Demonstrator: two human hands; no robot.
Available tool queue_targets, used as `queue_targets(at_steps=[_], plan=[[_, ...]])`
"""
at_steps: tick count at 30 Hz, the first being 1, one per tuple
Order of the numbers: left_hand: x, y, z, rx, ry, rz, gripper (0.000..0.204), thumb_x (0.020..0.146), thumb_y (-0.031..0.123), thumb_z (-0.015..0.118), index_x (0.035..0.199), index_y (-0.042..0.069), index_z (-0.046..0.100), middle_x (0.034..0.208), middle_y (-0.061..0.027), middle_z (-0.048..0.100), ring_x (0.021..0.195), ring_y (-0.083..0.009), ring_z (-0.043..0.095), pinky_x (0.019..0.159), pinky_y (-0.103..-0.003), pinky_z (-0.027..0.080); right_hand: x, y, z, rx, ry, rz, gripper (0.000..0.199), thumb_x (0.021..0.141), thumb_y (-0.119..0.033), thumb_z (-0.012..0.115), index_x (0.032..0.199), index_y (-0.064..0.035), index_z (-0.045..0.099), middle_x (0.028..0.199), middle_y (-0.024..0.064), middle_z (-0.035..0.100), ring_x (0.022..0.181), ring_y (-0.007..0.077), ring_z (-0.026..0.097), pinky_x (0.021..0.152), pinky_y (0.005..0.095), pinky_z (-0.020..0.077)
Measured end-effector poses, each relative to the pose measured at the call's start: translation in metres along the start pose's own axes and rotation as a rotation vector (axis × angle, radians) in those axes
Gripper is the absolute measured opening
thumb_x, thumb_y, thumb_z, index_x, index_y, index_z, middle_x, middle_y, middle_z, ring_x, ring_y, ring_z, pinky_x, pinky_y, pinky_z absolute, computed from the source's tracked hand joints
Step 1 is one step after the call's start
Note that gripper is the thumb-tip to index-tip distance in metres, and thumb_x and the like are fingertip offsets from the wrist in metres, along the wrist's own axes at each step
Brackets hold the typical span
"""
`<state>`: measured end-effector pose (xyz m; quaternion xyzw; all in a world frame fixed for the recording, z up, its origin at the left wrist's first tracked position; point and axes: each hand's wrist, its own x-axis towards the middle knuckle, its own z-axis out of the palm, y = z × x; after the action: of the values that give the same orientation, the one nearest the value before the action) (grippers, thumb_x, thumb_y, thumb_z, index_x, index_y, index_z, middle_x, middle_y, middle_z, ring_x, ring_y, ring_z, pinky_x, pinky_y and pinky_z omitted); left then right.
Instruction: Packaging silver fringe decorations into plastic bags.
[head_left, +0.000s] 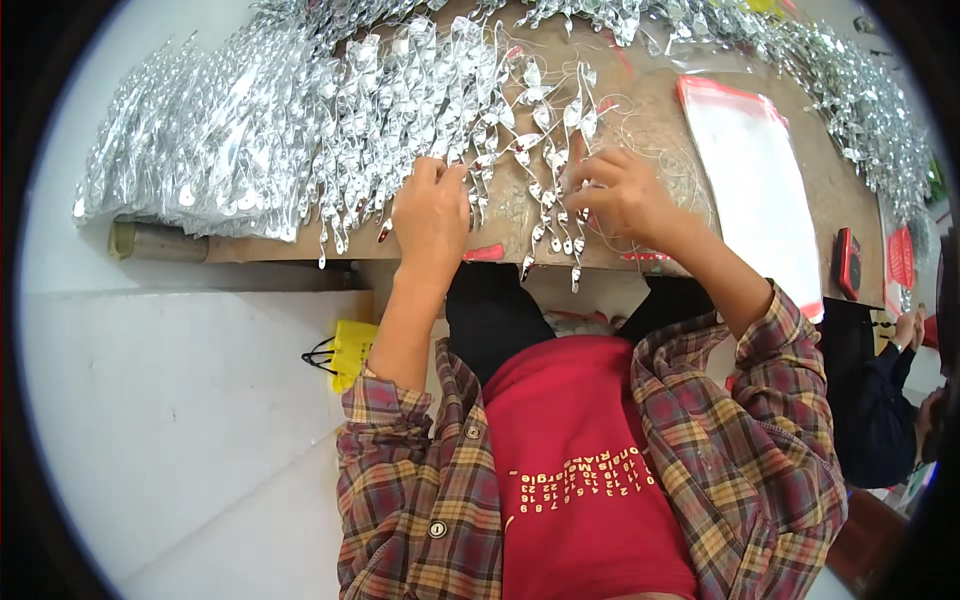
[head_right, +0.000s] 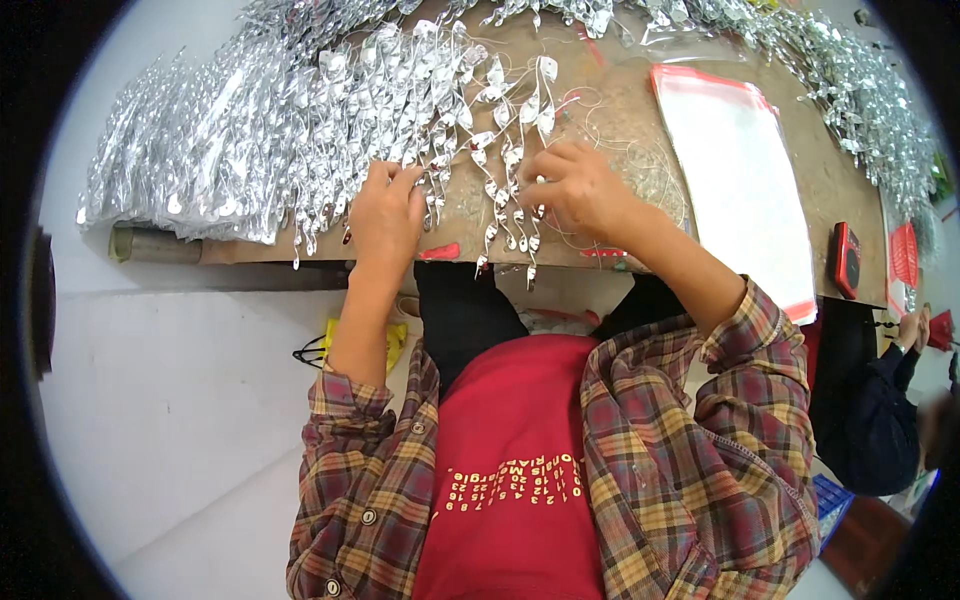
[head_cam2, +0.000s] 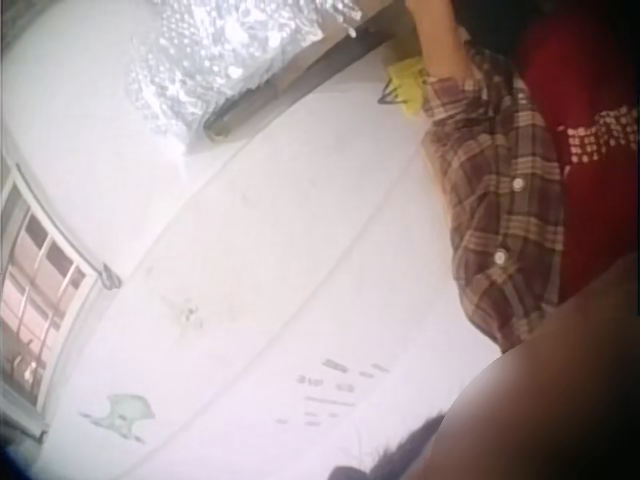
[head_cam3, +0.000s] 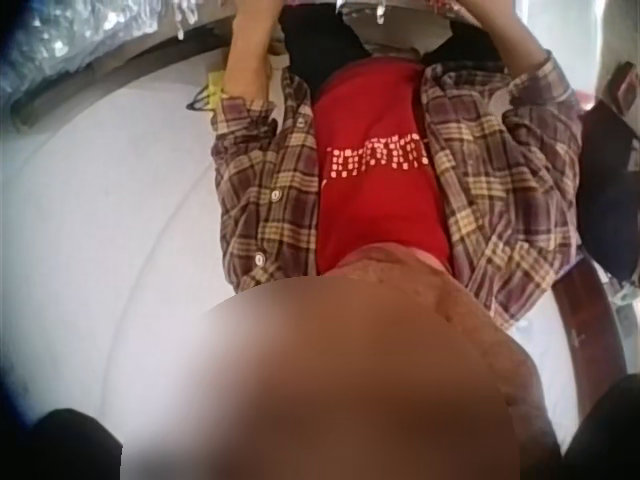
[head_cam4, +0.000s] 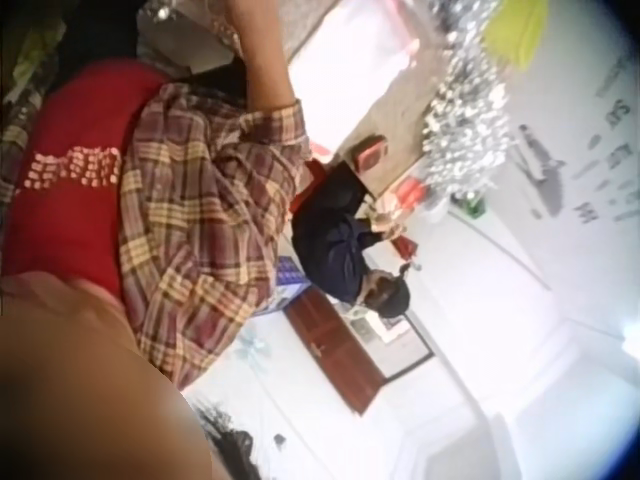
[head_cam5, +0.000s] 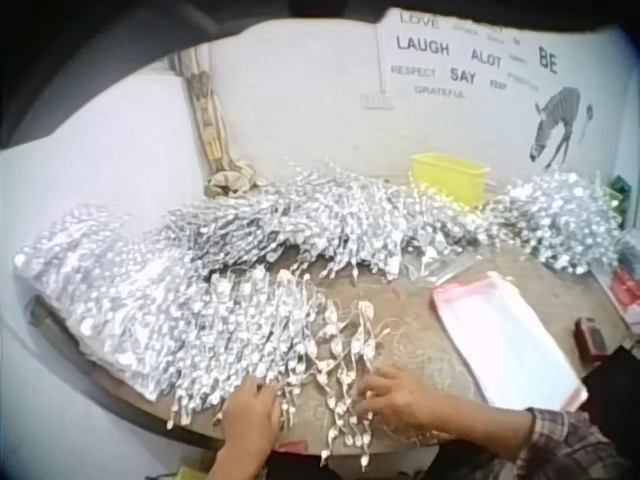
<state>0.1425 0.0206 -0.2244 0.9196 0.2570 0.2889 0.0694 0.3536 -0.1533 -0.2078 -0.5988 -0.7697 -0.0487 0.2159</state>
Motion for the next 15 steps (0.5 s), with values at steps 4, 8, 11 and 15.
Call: queue_targets(at_steps=[4,8,11,15], plan=[[0.0017,0.0031,-0.0019,0.002,0.001,0.003,0.022,0.073,0.005,0.068,0.094,0.010,0.067,0.091,-0.0074,0.054,0.075,-0.0279,0.059,0.066,-0.040,0.049,-0.0011,-0.0102,0.0081,-0.051,0.036,-0.022,0.024,0.070,-0.009,0.062,0.089,-0.0198,0.071,0.105,0.0003,0.060,0.101,0.0229,0.054,0.087,0.0393,0.0392],[0.0017,0.0013,-0.0013,0.009,0.008,-0.002,0.020,0.073,0.004,0.068,0.092,0.011,0.067,0.089,-0.0073,0.054,0.073,-0.0275,0.059,0.065,-0.040,0.049,-0.0029,-0.0083,0.0086,-0.034,0.035,-0.015,0.020,0.071,-0.012,0.062,0.087,-0.0198,0.070,0.105,0.0004,0.059,0.101,0.0230,0.053,0.088,0.0387,0.0384],[0.0014,0.0003,-0.0013,0.009,0.020,0.003,0.021,0.072,0.004,0.068,0.092,0.011,0.067,0.089,-0.0069,0.054,0.072,-0.0271,0.059,0.064,-0.040,0.049,-0.0042,-0.0076,0.0075,-0.083,0.025,-0.021,0.018,0.071,-0.012,0.061,0.085,-0.0198,0.069,0.103,0.0002,0.059,0.101,0.0219,0.054,0.087,0.0378,0.0387],[0.0027,0.0007,-0.0005,-0.003,0.038,0.015,0.021,0.071,0.003,0.068,0.091,0.011,0.067,0.088,-0.0063,0.054,0.072,-0.0266,0.059,0.064,-0.039,0.049,-0.0027,-0.0070,0.0053,-0.049,0.007,-0.002,0.018,0.072,-0.010,0.060,0.085,-0.0187,0.069,0.101,-0.0003,0.059,0.100,0.0210,0.054,0.085,0.0373,0.0390]])
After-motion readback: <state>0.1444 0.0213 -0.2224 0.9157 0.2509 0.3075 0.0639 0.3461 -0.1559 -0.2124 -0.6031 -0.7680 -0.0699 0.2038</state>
